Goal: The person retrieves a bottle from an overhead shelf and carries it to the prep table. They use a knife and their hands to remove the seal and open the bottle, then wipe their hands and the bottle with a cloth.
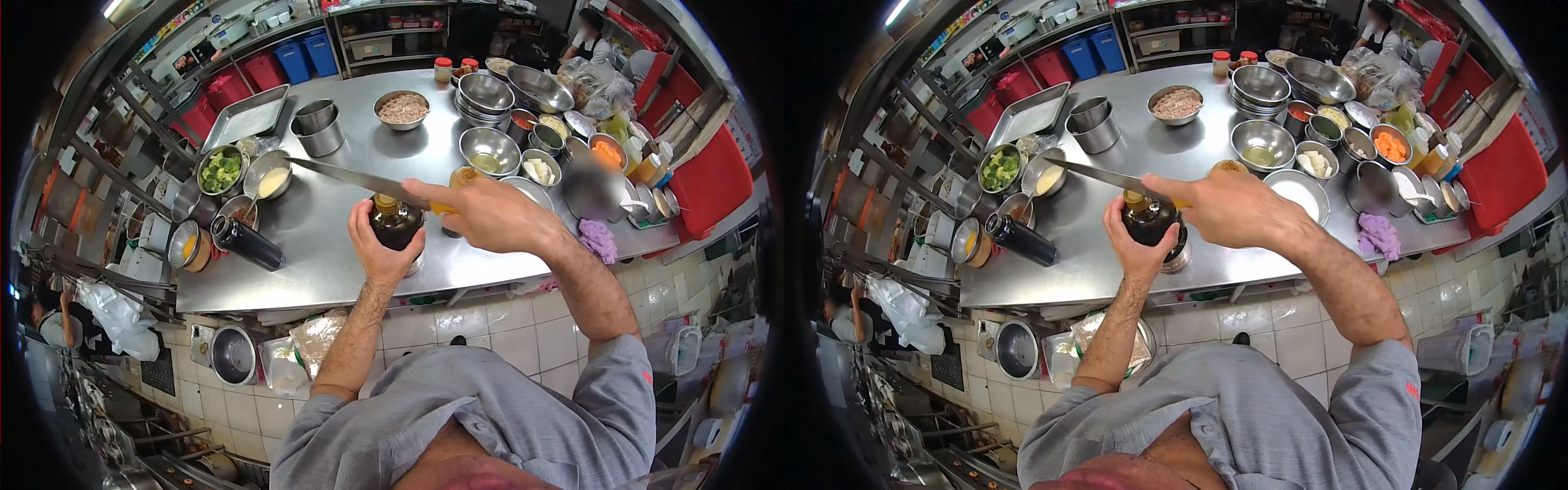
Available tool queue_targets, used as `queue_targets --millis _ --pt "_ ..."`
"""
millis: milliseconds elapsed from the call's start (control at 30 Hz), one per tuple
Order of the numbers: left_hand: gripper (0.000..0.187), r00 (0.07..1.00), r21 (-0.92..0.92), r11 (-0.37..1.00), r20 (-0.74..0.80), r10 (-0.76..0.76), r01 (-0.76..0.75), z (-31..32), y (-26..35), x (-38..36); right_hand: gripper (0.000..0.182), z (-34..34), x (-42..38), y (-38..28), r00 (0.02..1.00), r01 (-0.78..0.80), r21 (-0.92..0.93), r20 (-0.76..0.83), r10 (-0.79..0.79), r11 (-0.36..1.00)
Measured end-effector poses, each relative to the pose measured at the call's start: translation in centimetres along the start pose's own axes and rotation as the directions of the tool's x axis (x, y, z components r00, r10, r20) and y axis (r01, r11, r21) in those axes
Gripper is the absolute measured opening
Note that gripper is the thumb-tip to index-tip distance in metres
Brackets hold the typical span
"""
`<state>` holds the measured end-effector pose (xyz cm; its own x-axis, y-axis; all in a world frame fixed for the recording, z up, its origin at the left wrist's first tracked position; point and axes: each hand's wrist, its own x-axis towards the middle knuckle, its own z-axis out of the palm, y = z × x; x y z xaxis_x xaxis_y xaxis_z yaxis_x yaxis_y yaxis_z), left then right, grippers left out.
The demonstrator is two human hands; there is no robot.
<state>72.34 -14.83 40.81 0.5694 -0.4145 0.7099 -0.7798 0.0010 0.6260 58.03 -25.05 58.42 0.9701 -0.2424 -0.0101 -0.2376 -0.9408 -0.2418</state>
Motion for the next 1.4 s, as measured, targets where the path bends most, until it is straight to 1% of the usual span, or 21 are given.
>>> queue_targets --millis 67,167,400,467,567,667,800,867,900,967,1000,1067,1100,1133,1167,1200,1233,1267,1300,1333,1400 --pt "0.090 1.000 0.009 1.000 -0.011 0.011 -0.011 -0.1 -0.1 -0.1 0.055 -0.6 1.3 -1.4 0.999 -0.015 0.038 0.033 0.014 0.999" --pt "0.090 0.999 -0.022 0.999 -0.002 -0.040 0.040 0.0 0.1 -0.2 0.055 -0.6 2.1 -1.8 0.998 -0.031 0.035 0.061 0.029 0.999" --pt "0.090 0.999 -0.013 0.999 -0.023 -0.046 0.045 0.3 0.3 -0.4 0.055 -0.2 2.5 -1.5 1.000 -0.009 0.116 0.015 0.007 0.993" --pt "0.088 0.999 -0.025 0.999 -0.023 -0.047 0.047 0.2 0.4 -0.5 0.056 -0.7 2.6 -1.8 0.992 -0.080 0.137 0.105 0.066 0.987" --pt "0.089 0.998 -0.034 0.998 -0.015 -0.058 0.057 0.1 0.5 -0.6 0.056 -0.6 3.4 -1.6 0.996 -0.028 0.139 0.088 0.015 0.990" --pt "0.089 0.998 -0.026 0.998 -0.023 -0.061 0.060 0.0 0.7 -0.7 0.056 -1.2 3.3 -2.1 0.991 -0.045 0.102 0.128 0.032 0.994" --pt "0.091 0.996 -0.005 0.996 -0.029 -0.087 0.087 0.3 0.6 -0.6 0.056 -0.5 3.1 -1.9 0.997 -0.035 0.158 0.076 0.024 0.987" --pt "0.090 0.996 0.005 0.997 -0.027 -0.083 0.083 0.2 0.8 -0.9 0.056 -0.7 3.1 -2.5 0.985 -0.146 0.203 0.125 0.122 0.968" --pt "0.090 0.997 0.008 0.997 -0.015 -0.081 0.081 0.2 0.9 -0.9 0.056 -0.5 3.1 -2.5 0.985 -0.146 0.203 0.119 0.124 0.968" --pt "0.090 0.998 0.011 0.998 -0.003 -0.062 0.062 0.1 1.4 -0.8 0.058 0.5 3.6 -2.1 0.996 -0.086 0.315 0.051 0.073 0.945" --pt "0.088 0.997 0.005 0.998 -0.047 -0.058 0.058 0.0 1.7 -1.0 0.058 1.5 3.6 -1.5 0.997 -0.079 0.312 0.036 0.071 0.947" --pt "0.086 0.993 -0.001 0.999 -0.105 -0.049 0.049 -0.6 1.9 -0.9 0.062 4.0 2.7 0.0 0.945 0.121 0.454 -0.326 0.038 0.883" --pt "0.082 0.993 0.060 0.998 -0.115 0.027 -0.020 -1.1 2.0 -0.8 0.061 4.6 1.8 0.3 0.913 0.131 0.497 -0.397 0.091 0.858" --pt "0.078 0.988 0.123 0.989 -0.116 0.097 -0.083 -1.6 2.6 -0.5 0.061 5.2 0.8 0.6 0.915 0.135 0.495 -0.395 0.084 0.859" --pt "0.059 0.976 0.108 0.986 -0.164 0.142 -0.126 -1.7 3.3 0.2 0.062 5.9 -0.2 0.9 0.888 0.111 0.525 -0.434 0.153 0.844" --pt "0.059 0.977 0.112 0.987 -0.165 0.134 -0.117 -2.0 3.5 1.0 0.063 6.8 -1.2 1.2 0.855 0.088 0.556 -0.467 0.223 0.826" --pt "0.050 0.979 0.182 0.970 -0.092 0.180 -0.161 -2.4 3.5 1.7 0.063 8.0 -2.1 1.6 0.860 0.086 0.561 -0.460 0.223 0.823" --pt "0.042 0.975 0.245 0.946 -0.017 0.222 -0.211 -2.6 3.7 2.4 0.063 9.4 -2.9 2.2 0.888 0.021 0.562 -0.390 0.243 0.827" --pt "0.031 0.970 0.262 0.940 -0.048 0.240 -0.219 -2.5 4.2 3.1 0.063 10.7 -3.5 2.7 0.909 -0.040 0.556 -0.324 0.261 0.830" --pt "0.031 0.970 0.265 0.939 -0.048 0.240 -0.220 -2.5 4.1 3.4 0.063 11.8 -4.1 3.0 0.910 -0.037 0.557 -0.325 0.259 0.830" --pt "0.030 0.969 0.320 0.917 0.007 0.248 -0.237 -2.6 4.0 3.8 0.065 14.0 -4.9 3.3 0.933 -0.256 0.536 -0.081 0.351 0.804"
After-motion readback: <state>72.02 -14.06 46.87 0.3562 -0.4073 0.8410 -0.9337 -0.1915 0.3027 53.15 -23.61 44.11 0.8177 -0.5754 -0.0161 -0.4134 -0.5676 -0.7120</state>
